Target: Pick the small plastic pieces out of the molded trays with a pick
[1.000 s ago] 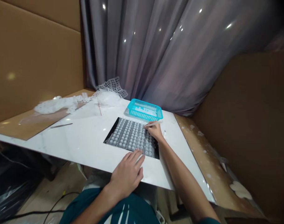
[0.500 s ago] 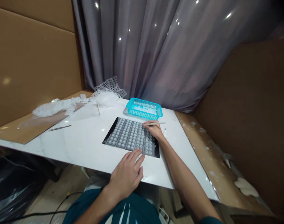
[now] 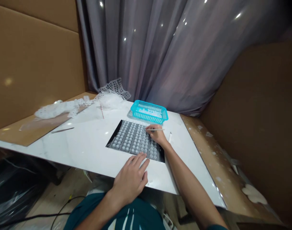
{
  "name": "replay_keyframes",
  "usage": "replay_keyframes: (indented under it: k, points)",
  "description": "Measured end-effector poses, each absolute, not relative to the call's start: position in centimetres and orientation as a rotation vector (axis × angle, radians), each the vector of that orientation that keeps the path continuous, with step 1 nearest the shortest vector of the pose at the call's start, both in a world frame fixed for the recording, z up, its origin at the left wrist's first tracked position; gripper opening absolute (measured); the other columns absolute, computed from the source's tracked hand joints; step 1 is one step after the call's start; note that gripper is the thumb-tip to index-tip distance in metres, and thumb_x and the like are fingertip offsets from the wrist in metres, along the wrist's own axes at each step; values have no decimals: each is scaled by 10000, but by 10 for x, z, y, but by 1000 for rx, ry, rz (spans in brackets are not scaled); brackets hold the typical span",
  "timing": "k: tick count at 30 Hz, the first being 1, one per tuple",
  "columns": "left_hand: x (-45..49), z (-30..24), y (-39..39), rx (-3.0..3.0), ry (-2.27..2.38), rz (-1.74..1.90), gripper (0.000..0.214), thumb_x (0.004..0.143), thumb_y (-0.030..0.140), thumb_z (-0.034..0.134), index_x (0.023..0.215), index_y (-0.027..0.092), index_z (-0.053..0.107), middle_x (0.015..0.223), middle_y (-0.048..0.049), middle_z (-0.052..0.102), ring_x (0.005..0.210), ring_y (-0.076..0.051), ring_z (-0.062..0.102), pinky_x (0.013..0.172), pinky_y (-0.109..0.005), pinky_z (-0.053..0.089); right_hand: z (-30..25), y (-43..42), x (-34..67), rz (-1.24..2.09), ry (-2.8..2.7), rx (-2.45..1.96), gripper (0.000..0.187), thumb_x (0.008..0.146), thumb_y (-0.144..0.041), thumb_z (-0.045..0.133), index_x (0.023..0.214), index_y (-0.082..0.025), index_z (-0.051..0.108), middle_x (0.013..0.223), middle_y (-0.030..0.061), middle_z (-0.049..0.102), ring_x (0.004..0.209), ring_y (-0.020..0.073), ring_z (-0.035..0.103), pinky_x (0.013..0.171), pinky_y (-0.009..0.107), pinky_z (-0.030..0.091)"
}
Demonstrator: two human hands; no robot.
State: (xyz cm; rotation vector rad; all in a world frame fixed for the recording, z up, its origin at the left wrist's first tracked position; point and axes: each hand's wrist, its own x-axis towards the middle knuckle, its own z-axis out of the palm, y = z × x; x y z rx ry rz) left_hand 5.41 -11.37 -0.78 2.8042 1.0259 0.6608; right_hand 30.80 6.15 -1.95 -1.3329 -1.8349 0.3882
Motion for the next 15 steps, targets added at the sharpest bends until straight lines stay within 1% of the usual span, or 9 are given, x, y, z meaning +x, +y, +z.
replay_keyframes:
  k: [3, 6, 9, 13, 15]
  points:
    - [54, -8, -114, 2811, 1019, 650, 498, 1064, 266, 519, 1559, 215, 508, 1637, -114, 517, 1540, -297, 451, 1227, -489, 408, -19, 60, 302, 280, -1873, -1412, 139, 869, -152, 673, 847, -222, 792, 991, 81, 826, 996, 283, 741, 962, 394, 527]
    - [54, -7, -115, 2813, 1023, 666, 498, 1062, 263, 525, 1558, 216, 509, 1631, -113, 526, 1537, -293, 455, 1234, -482, 402, -16, 61, 299, 232, -1901, -1466, 176, 851, -111, 658, 872, -213, 800, 952, 92, 810, 975, 278, 720, 924, 363, 511]
    - [55, -8, -116, 2813, 1034, 689, 494, 1058, 256, 527, 1550, 216, 513, 1618, -115, 540, 1531, -290, 465, 1238, -476, 398, -15, 62, 296, 223, -1897, -1500, 185, 801, -70, 656, 826, -200, 785, 912, 102, 791, 944, 268, 705, 872, 330, 495]
    - [55, -7, -116, 2824, 1039, 688, 489, 1062, 253, 515, 1550, 218, 510, 1612, -116, 545, 1521, -285, 477, 1234, -472, 406, -19, 67, 293, 270, -1828, -1496, 164, 722, -47, 672, 727, -197, 739, 875, 108, 784, 964, 270, 705, 854, 314, 494]
    - [55, -6, -116, 2831, 1038, 679, 491, 1059, 245, 512, 1549, 215, 508, 1610, -120, 545, 1518, -289, 479, 1228, -477, 414, -23, 70, 294, 313, -1767, -1476, 137, 737, -83, 686, 715, -211, 731, 860, 97, 792, 951, 271, 716, 842, 319, 513]
